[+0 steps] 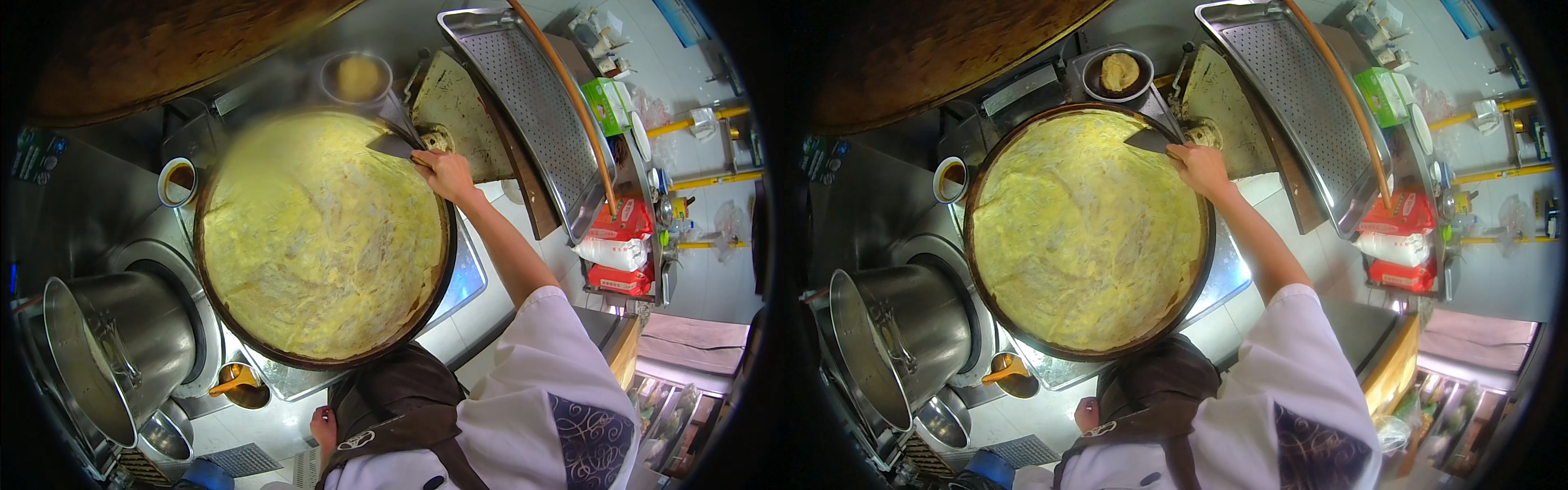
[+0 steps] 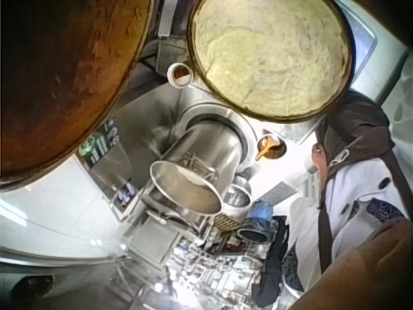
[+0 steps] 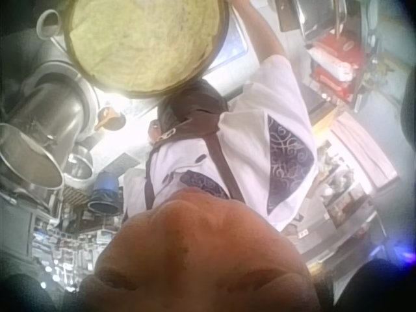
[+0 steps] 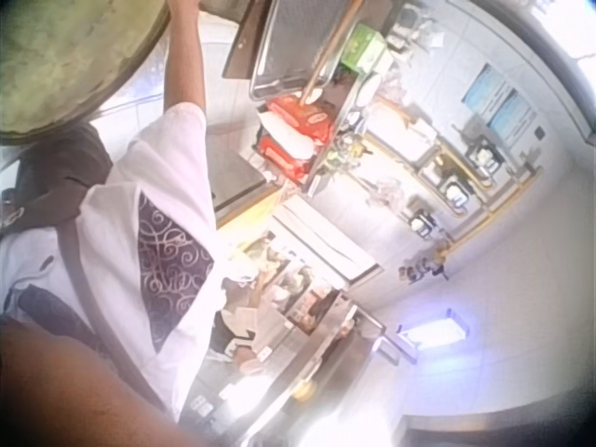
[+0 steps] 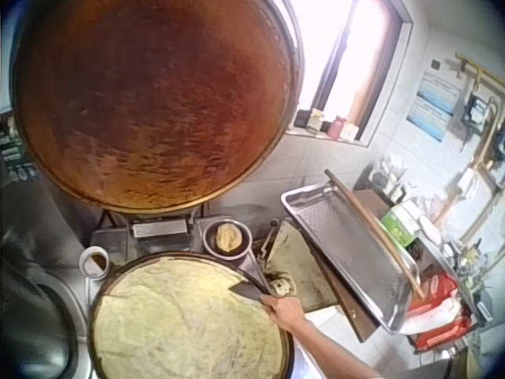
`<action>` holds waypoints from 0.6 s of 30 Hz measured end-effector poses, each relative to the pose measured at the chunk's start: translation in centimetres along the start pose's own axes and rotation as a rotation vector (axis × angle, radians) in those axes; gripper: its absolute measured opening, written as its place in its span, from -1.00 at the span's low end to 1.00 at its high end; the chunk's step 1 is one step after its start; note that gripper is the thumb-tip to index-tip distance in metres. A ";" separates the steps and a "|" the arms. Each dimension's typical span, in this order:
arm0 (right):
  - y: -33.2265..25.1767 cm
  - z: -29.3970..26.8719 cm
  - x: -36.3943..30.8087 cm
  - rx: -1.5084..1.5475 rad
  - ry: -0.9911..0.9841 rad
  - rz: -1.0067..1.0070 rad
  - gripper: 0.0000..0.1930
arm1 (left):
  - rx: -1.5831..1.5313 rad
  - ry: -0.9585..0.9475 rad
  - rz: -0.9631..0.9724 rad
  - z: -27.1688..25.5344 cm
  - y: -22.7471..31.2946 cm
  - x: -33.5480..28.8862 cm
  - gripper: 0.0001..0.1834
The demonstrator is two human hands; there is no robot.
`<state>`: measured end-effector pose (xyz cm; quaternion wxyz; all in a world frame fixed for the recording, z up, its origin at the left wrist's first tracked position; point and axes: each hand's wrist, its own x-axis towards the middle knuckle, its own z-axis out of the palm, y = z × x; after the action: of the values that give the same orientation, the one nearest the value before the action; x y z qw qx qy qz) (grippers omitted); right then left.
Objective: The person cooks a large, thin, yellow batter-based sheet on a flat griddle. They use a metal spatula to lift and check the edges, then use a wooden rolling pin to roll the cooked sheet into a cylinder. Finally, they use the spatula to cut the rolled item into smaller pieces.
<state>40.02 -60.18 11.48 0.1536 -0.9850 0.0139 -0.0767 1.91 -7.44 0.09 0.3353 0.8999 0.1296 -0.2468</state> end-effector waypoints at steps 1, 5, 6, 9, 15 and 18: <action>0.3 0.2 0.5 0.005 0.003 -0.022 -0.74 | 0.007 -0.001 0.001 -0.1 0.1 0.1 -0.89; 1.1 -0.4 -0.3 0.042 0.027 -0.121 -0.75 | 0.001 0.020 0.014 -0.1 0.2 0.2 -0.89; 1.0 -0.6 -0.9 0.033 0.007 -0.100 -0.75 | 0.006 0.021 0.020 -0.1 0.0 0.1 -0.90; 0.8 -1.0 -1.5 -0.006 -0.033 -0.064 -0.75 | 0.002 0.008 0.000 0.2 -0.2 0.2 -0.90; 1.1 0.1 1.4 -0.022 -0.008 -0.118 -0.76 | 0.011 -0.012 -0.014 -0.1 0.8 0.6 -0.90; 1.7 0.0 1.7 0.000 -0.001 -0.154 -0.74 | 0.017 0.004 -0.006 0.0 0.2 0.2 -0.89</action>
<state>41.66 -61.91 11.25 0.1472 -0.9832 -0.0620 -0.0878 2.15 -7.53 0.12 0.3268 0.9027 0.1309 -0.2474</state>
